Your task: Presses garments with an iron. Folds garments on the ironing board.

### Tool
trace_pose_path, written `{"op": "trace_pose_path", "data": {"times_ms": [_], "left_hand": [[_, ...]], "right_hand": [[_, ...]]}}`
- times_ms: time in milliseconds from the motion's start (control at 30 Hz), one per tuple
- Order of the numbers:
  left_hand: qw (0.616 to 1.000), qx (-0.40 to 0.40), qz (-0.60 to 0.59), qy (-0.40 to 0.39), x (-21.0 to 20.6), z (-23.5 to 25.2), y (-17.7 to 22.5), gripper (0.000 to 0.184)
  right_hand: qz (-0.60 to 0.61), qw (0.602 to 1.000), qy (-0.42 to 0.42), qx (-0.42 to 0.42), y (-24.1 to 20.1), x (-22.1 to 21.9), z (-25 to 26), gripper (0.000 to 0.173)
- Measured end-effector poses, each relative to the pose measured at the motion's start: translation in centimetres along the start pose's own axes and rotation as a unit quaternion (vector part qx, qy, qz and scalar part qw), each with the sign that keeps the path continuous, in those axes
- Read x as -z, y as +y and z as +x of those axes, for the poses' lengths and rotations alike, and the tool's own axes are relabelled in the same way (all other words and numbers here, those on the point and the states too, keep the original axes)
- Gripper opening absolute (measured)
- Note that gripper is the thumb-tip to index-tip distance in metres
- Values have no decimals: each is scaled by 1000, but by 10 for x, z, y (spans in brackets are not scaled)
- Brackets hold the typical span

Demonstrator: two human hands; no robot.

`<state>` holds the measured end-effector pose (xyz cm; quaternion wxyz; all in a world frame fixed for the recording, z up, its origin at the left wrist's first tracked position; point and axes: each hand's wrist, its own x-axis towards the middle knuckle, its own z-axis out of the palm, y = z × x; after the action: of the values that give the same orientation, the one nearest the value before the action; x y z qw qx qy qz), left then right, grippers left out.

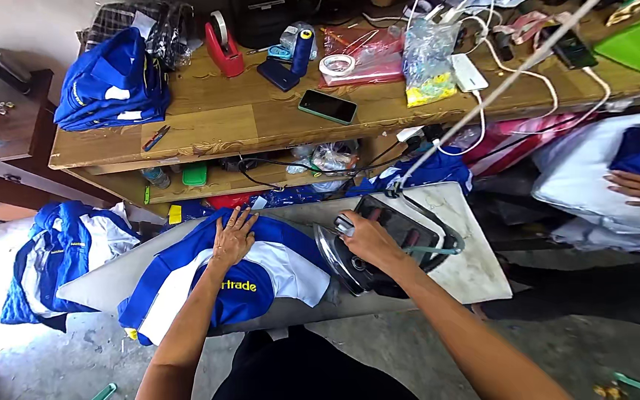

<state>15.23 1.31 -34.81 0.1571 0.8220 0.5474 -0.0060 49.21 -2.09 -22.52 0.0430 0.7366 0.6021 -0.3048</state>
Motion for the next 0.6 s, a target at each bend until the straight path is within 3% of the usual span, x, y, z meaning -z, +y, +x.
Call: {"op": "trace_pose_path", "data": {"times_ms": [167, 400, 500, 600], "left_hand": [[1000, 15, 10, 7, 5, 5, -2, 53], [997, 82, 15, -2, 13, 19, -17, 53], [994, 87, 19, 68, 14, 14, -17, 50], [987, 18, -39, 154, 15, -5, 6, 46]], "right_hand": [[-50, 998, -44, 7, 12, 21, -41, 59], [-34, 994, -61, 82, -51, 7, -37, 57], [-39, 994, -53, 82, -78, -9, -17, 57], [-47, 993, -41, 100, -90, -10, 1, 54]]}}
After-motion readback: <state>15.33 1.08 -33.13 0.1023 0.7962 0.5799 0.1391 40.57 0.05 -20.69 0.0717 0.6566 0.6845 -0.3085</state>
